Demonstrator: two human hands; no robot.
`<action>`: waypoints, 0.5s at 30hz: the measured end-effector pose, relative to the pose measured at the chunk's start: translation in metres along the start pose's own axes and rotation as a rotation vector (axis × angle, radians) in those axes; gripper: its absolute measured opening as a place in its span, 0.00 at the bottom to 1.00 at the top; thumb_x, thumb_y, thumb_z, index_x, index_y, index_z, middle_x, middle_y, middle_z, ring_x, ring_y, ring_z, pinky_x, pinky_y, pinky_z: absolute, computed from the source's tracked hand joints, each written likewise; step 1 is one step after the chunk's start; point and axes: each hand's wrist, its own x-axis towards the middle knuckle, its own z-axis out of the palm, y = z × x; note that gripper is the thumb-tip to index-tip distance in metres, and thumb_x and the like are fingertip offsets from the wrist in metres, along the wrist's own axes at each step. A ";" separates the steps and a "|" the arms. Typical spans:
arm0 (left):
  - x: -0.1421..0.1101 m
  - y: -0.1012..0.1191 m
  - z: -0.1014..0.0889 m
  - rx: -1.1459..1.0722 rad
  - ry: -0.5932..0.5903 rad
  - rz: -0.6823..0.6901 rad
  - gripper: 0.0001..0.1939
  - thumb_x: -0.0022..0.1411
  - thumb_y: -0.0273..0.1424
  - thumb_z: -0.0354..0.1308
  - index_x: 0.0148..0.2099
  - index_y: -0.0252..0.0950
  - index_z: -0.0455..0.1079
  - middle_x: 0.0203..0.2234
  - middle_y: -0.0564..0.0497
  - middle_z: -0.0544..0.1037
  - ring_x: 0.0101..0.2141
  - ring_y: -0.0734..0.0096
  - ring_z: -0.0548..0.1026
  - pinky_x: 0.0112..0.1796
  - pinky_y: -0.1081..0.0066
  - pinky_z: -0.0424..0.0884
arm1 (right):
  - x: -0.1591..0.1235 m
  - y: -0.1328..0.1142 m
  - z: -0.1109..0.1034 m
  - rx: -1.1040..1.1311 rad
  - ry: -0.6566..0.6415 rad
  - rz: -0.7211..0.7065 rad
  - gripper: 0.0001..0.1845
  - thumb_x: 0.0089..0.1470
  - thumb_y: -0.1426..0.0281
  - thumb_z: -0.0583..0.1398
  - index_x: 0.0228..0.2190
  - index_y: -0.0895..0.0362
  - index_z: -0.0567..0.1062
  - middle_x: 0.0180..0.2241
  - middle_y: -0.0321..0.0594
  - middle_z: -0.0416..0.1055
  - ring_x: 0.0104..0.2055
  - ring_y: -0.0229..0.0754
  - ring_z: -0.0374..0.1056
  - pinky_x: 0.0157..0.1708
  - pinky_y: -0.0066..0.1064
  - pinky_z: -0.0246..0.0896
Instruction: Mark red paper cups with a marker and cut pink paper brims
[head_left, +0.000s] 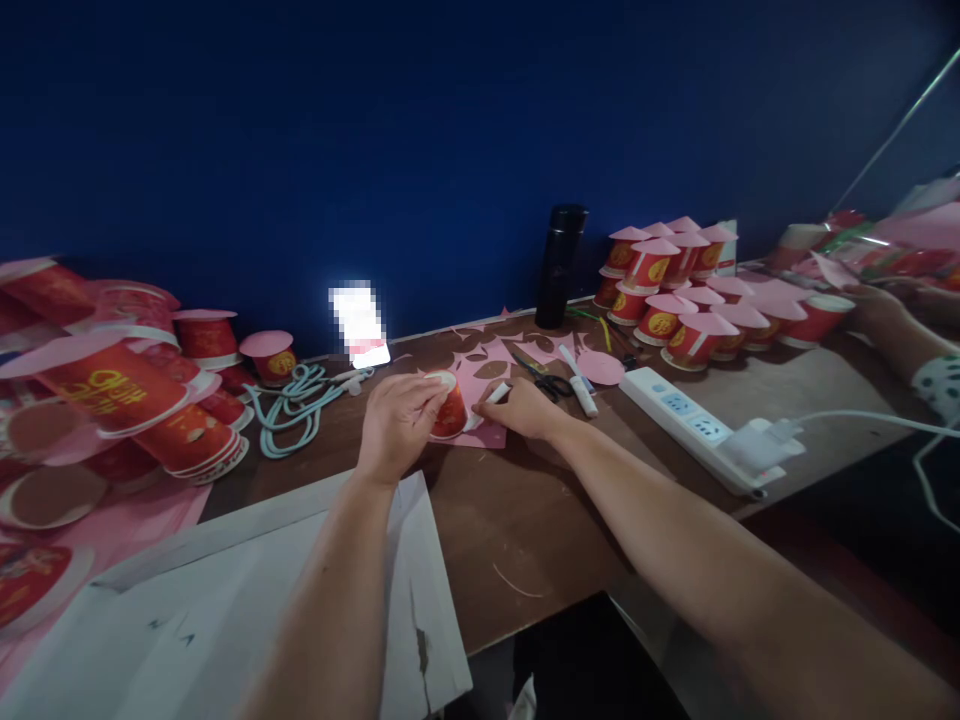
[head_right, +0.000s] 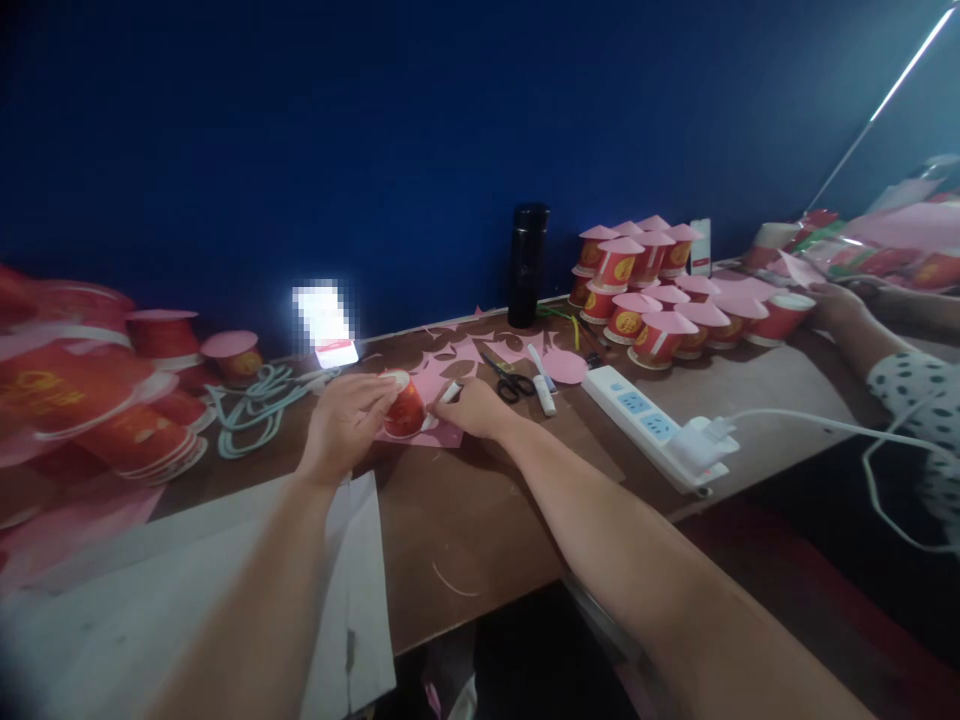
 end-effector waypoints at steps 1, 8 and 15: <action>0.000 0.000 0.000 -0.001 0.001 0.001 0.10 0.62 0.35 0.54 0.41 0.43 0.76 0.38 0.53 0.80 0.42 0.66 0.74 0.48 0.61 0.67 | 0.000 0.000 -0.001 -0.019 0.005 0.017 0.10 0.45 0.66 0.63 0.20 0.59 0.73 0.22 0.36 0.72 0.25 0.34 0.65 0.26 0.24 0.57; 0.000 -0.002 0.001 -0.004 -0.009 -0.001 0.10 0.61 0.34 0.54 0.40 0.42 0.76 0.38 0.52 0.80 0.42 0.66 0.74 0.47 0.60 0.67 | 0.003 0.003 -0.005 -0.019 0.020 0.085 0.15 0.47 0.61 0.63 0.18 0.59 0.71 0.14 0.33 0.64 0.20 0.34 0.61 0.22 0.25 0.55; 0.000 0.001 -0.001 -0.004 -0.016 -0.020 0.10 0.62 0.35 0.54 0.41 0.43 0.76 0.38 0.53 0.80 0.42 0.66 0.74 0.47 0.60 0.67 | 0.007 0.008 -0.004 -0.042 0.036 0.142 0.15 0.48 0.60 0.62 0.20 0.59 0.72 0.17 0.35 0.67 0.20 0.35 0.62 0.22 0.27 0.57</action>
